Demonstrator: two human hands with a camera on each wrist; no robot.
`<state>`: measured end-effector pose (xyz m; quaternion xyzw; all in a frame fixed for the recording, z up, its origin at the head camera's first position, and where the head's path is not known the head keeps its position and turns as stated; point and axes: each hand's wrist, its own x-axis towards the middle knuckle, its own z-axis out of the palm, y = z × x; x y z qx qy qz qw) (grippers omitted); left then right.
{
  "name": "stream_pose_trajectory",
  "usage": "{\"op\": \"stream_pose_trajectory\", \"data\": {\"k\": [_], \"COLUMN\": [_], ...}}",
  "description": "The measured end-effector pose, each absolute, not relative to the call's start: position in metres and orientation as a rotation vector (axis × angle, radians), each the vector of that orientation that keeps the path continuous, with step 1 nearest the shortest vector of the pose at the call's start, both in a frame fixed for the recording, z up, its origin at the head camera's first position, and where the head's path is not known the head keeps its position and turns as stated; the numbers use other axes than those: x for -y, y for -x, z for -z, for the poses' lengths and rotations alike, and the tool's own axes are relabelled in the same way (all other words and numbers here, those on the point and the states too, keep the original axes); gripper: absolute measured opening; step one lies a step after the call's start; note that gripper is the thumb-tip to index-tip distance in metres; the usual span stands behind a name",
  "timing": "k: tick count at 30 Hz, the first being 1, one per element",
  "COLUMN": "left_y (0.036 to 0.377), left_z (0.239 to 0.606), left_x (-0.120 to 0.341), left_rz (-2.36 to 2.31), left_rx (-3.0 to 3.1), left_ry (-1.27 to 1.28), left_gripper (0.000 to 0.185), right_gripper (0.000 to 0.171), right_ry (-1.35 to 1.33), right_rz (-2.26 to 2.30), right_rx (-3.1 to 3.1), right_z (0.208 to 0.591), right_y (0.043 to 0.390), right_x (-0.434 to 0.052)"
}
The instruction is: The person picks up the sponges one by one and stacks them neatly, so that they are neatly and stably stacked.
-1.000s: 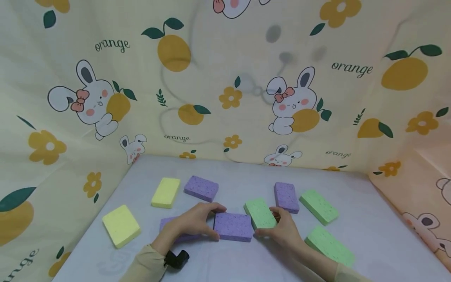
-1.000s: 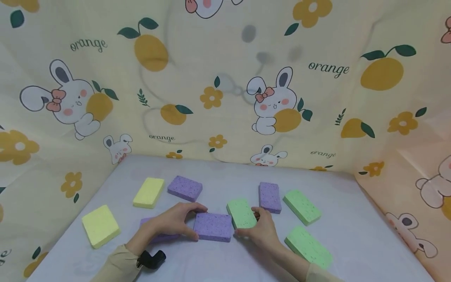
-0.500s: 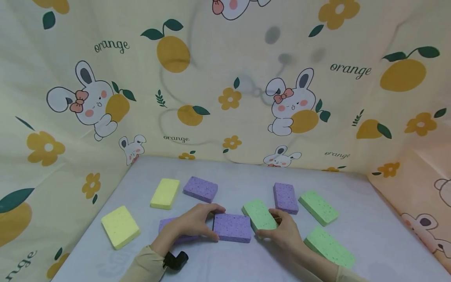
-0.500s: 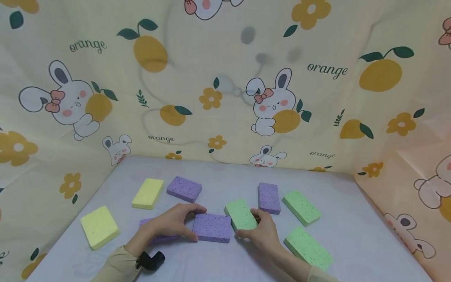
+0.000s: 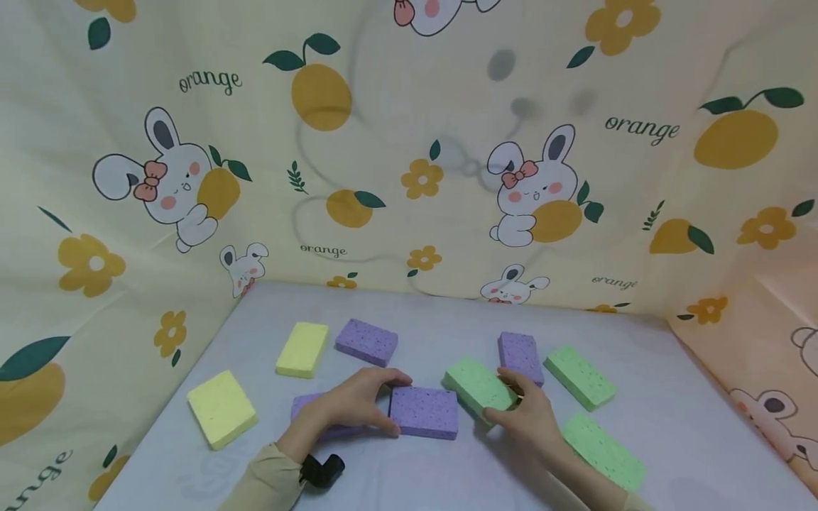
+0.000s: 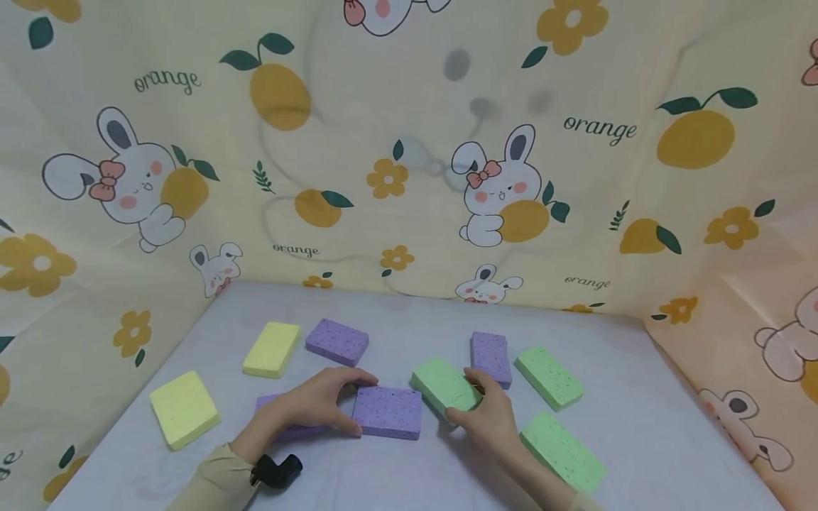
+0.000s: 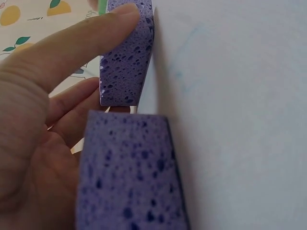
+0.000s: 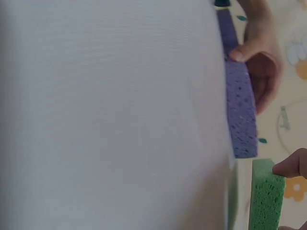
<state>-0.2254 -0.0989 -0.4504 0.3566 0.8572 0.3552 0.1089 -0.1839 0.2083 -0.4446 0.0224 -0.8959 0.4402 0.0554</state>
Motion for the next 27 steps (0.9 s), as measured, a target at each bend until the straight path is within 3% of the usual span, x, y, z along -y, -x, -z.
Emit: {"op": "stream_pose_trajectory", "data": {"k": [6, 15, 27], "left_y": [0.227, 0.229, 0.229], "left_z": [0.453, 0.455, 0.455], "left_x": [0.099, 0.100, 0.101], "left_rz": [-1.051, -1.063, -1.101], "left_rx": [-2.530, -2.549, -2.539], "left_ry": [-1.045, -1.055, -1.018], "left_gripper": [0.077, 0.080, 0.079], "right_gripper": [0.072, 0.071, 0.066], "right_ry": [-0.135, -0.528, -0.939], "right_rz": [-1.523, -1.791, -1.599], "right_rx": [2.637, 2.563, 2.635], "right_z": [0.431, 0.422, 0.405], "right_y": [0.184, 0.184, 0.183], "right_x": [-0.210, -0.207, -0.185]}}
